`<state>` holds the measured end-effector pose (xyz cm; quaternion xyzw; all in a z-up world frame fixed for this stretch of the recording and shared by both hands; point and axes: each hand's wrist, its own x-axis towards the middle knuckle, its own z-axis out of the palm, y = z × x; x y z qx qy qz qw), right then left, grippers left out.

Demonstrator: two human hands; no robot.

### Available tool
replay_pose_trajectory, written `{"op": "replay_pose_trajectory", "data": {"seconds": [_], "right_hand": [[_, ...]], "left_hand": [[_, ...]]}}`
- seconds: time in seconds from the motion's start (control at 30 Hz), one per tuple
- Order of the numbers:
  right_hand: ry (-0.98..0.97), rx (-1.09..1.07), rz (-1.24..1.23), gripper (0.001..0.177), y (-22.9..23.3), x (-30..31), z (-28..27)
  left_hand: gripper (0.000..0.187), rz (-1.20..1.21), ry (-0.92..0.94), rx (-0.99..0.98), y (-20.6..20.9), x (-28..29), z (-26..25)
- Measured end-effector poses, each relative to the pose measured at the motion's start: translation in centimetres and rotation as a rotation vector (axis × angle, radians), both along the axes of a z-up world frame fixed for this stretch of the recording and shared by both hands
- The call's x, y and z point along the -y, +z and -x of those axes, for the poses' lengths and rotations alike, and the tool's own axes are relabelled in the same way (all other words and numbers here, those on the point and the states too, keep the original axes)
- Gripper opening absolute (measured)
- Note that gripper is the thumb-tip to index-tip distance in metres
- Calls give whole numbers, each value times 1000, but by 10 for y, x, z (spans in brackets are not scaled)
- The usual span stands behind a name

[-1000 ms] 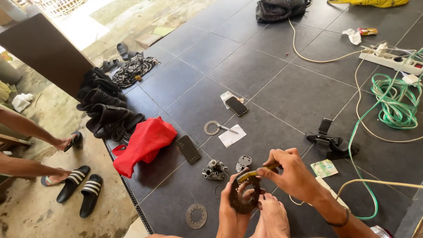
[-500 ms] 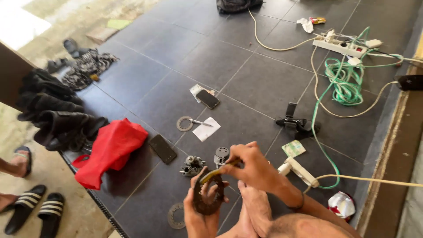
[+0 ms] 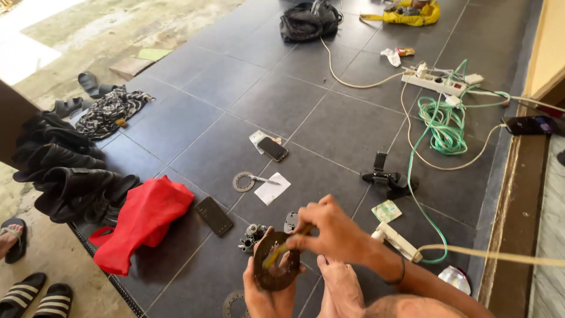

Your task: The person sits on the floor and uses a yellow-handled brush to scrub the surface of a circular metal part. They rotate the part to clean different areas and continue scrubbing until the end of the clip.

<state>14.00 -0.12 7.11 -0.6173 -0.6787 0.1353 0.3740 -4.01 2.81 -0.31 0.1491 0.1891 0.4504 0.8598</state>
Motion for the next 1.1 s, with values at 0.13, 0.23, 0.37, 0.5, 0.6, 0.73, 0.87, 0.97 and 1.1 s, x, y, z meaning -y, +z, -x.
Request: {"op": "replay_pose_trajectory", "data": {"seconds": [0.13, 0.23, 0.37, 0.5, 0.6, 0.73, 0.87, 0.97, 1.1], "right_hand": [[23, 22, -36, 42, 1, -4, 0], [-31, -35, 10, 39, 2, -2, 7], [61, 57, -77, 40, 16, -9, 4], [-27, 207, -204, 50, 19, -13, 15], [-20, 290, -372, 61, 23, -20, 22], [-67, 332, -429, 54, 31, -26, 21], [-68, 374, -502, 50, 23, -23, 31], [-95, 347, -494, 45, 16, -19, 41], [21, 359, -495, 39, 14, -26, 47]], "left_hand": [[64, 30, 23, -9, 13, 4, 2], [62, 101, 63, -65, 29, 11, 2], [53, 178, 125, -53, 49, 12, -2], [53, 35, 37, 29, 60, 26, 2], [45, 125, 20, 69, 45, 25, 4], [41, 65, -18, 167, 61, 31, 3], [59, 179, -48, 213, 50, 42, 15], [56, 176, -71, 218, 48, 47, 23], [50, 167, -47, 208, 51, 42, 25]]}}
